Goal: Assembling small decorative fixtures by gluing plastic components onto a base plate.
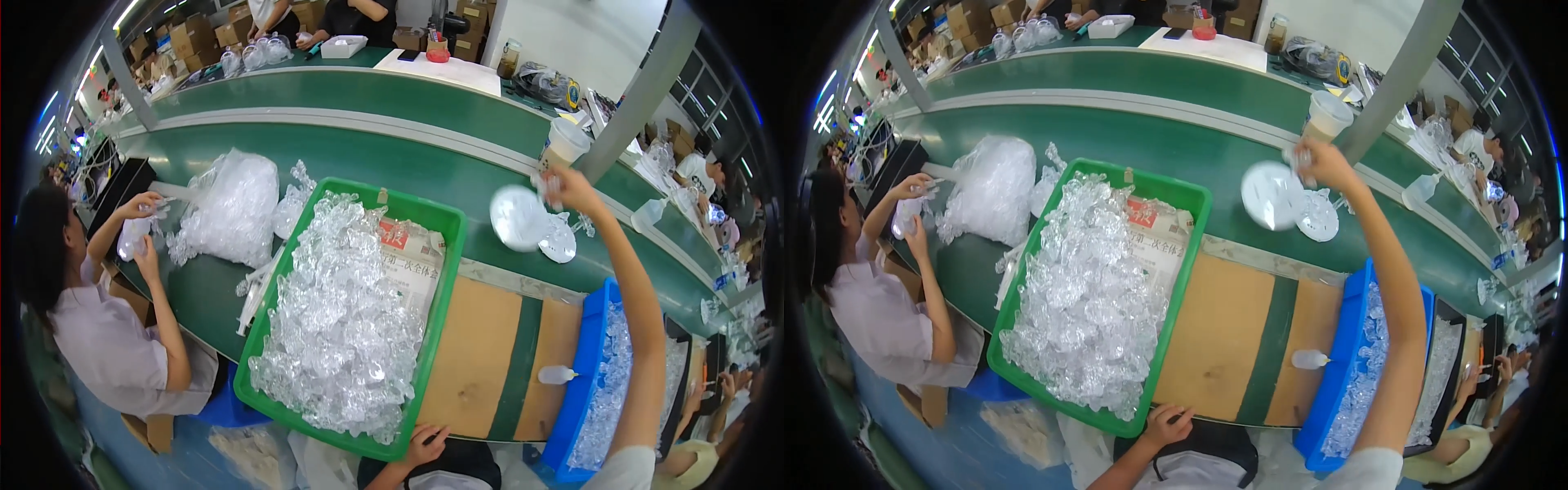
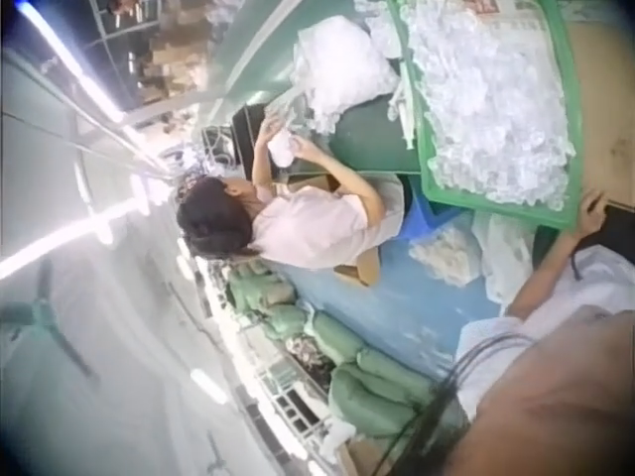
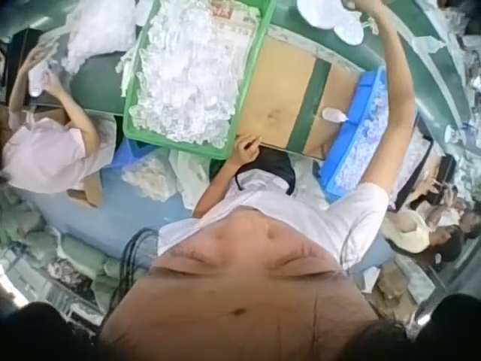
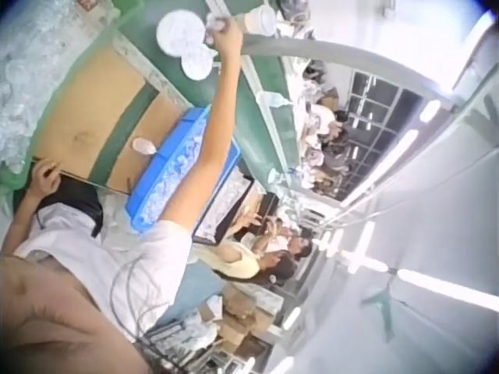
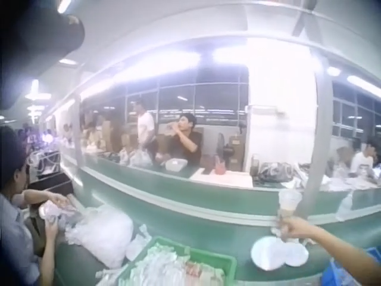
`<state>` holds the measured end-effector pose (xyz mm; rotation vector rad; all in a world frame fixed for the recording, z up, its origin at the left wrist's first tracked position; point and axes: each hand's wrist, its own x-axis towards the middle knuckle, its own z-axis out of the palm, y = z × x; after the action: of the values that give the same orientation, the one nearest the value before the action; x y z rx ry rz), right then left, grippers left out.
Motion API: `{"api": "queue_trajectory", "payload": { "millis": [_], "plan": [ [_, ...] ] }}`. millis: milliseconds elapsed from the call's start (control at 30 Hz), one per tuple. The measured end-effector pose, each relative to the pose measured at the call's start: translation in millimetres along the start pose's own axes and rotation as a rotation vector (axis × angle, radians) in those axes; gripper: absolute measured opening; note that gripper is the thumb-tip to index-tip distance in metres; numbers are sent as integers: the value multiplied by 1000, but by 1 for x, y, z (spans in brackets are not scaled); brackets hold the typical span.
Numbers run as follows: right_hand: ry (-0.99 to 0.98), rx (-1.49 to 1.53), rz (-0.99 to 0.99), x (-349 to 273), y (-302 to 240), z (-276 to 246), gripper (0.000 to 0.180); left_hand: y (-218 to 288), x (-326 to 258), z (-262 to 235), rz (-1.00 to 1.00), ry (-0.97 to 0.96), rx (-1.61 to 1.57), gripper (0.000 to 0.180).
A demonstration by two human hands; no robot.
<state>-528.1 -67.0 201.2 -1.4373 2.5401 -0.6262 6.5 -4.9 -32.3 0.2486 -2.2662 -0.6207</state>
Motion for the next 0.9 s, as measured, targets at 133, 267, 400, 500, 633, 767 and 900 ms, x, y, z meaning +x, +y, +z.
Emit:
{"api": "queue_trajectory", "payload": {
  "millis": [133,267,400,500,633,767,900],
  "plan": [
    [-357,-119,-132,-107,-82,28,33,33,44,-37,-171,-69,-3,32],
    [-492,198,-487,-130,-137,38,35,40,56,-54,-307,-113,-85,33],
    [-502,52,-472,-66,-171,38,30,36,94,-55,-226,-193,-65,38],
    [-242,-201,-448,-19,-198,125,21,30,109,-40,-270,-314,83,40],
    [15,-530,-406,14,-200,193,12,27,100,-32,-272,-338,17,41],
    [-62,-696,-562,0,-201,189,9,33,95,-22,-268,-323,72,46],
    [254,-324,-520,-45,-191,113,25,46,107,-21,-220,-263,19,45]
  ]
}}
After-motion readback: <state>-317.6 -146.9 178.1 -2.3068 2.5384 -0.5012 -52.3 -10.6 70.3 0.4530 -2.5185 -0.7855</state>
